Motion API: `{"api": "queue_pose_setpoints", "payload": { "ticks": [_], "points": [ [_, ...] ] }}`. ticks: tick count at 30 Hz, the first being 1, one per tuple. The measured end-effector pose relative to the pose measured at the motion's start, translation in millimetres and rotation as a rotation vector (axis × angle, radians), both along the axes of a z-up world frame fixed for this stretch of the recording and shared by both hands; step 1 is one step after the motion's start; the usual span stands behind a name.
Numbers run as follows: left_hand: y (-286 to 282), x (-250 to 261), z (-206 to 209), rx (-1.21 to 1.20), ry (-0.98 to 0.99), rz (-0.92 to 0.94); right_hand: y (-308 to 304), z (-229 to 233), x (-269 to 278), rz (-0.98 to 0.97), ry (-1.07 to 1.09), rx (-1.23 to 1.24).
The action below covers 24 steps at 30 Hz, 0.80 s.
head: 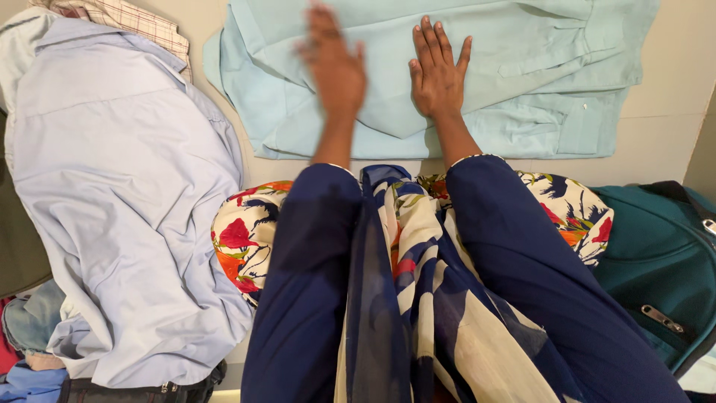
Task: The person folds a light blue button-down shirt by smoothing the fabric, folding the sleeves inward, and then folding the bottom of the shirt upwards on the floor.
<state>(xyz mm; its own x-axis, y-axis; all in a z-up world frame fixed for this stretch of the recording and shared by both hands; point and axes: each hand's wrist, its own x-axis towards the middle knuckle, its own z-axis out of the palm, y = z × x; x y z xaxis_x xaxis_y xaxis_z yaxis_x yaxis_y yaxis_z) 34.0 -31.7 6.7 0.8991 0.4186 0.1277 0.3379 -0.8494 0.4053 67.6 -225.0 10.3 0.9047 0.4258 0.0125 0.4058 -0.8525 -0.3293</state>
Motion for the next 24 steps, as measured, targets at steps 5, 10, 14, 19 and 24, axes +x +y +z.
{"api": "queue_pose_setpoints", "payload": {
  "ticks": [5, 10, 14, 19, 24],
  "points": [
    [-71, -7, -27, -0.136, 0.071, -0.106, -1, 0, -1, -0.003, -0.005, 0.026],
    [-46, -25, -31, 0.022, 0.201, -0.136, -2, -7, 2, 0.010, -0.014, -0.001],
    [-25, -32, -23, 0.022, 0.235, -0.082, -2, -5, 0, -0.003, 0.000, -0.005],
    [-11, -40, -22, 0.048, 0.189, -0.094, -3, -9, -2, -0.001, -0.007, 0.006],
    [-13, -40, -23, 0.091, 0.168, -0.093, -6, -20, 4, 0.009, -0.020, 0.009]
  ]
}}
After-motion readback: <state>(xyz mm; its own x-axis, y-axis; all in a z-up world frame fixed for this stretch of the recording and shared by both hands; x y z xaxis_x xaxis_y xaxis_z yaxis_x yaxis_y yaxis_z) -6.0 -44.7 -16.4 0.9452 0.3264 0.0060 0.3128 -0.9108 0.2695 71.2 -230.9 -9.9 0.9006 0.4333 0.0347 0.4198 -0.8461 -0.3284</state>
